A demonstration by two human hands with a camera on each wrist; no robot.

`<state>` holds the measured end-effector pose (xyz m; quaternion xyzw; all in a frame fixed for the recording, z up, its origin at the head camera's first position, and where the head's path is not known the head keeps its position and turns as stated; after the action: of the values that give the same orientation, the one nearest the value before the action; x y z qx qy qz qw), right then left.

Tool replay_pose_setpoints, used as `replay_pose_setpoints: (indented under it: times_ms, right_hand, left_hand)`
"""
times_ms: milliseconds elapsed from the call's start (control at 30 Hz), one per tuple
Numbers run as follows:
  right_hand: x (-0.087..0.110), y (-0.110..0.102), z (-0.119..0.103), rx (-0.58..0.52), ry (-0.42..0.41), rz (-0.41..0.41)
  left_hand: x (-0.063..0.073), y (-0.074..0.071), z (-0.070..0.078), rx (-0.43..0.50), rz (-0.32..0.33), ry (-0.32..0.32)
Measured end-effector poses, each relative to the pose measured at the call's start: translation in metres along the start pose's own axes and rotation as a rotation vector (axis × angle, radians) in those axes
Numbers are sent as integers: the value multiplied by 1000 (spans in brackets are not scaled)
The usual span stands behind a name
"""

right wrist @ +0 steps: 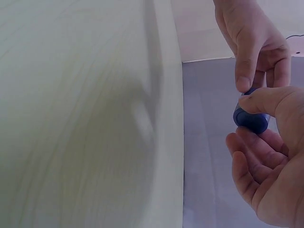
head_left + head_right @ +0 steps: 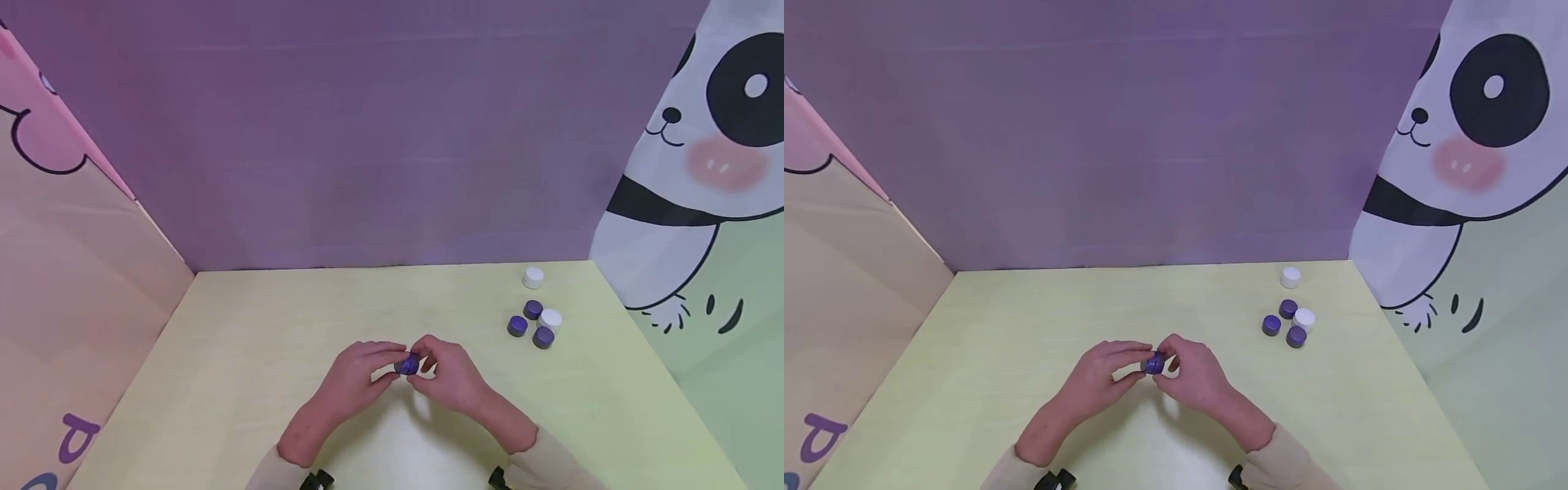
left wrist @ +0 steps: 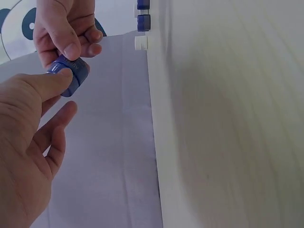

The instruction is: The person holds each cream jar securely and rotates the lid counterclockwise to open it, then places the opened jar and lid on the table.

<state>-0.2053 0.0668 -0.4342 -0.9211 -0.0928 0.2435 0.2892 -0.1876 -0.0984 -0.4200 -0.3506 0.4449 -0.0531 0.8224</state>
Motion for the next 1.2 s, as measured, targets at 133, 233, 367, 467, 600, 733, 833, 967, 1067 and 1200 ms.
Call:
replay_pose_setpoints:
  times_ms: [133,233,367,467,600,733,833,967,1067,1200]
  right_hand:
    - [1,0,-4,66,-42,29]
    - [2,1,-6,105,-63,37]
    - [2,3,-7,152,-58,28]
    - [2,3,-8,180,-61,25]
    - [1,3,-7,195,-74,36]
    - [0,3,-3,185,-74,49]
    - [0,3,-1,166,-71,46]
    - [0,5,0,139,-66,34]
    - [0,6,0,128,-61,28]
    - [0,7,-1,121,-69,33]
  left_hand:
    - [0,0,-1,-19,-17,-16]
    - [2,1,-4,-50,-29,-54]
    - [5,2,-7,-79,-45,-100]
    - [4,3,-8,-83,-61,-134]
    - [3,4,-8,-94,-69,-179]
    - [4,2,-8,-115,-38,-163]
    - [4,1,-6,-79,-13,-104]
    - [4,1,-4,-31,8,-35]
    - [5,0,-5,-25,17,-24]
    - [6,0,-8,-17,-8,-61]
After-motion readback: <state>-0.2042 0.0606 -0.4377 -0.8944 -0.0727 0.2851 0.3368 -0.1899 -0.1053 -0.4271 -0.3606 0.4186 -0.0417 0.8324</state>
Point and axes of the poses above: each hand's wrist, its own x-axis away from the middle knuckle, its own y-axis out of the palm, z = x × y, the point moved 5 cm from there along -x, towards the middle knuckle, and after that the axes turned 10 degrees about z, right-handed, at the moved point
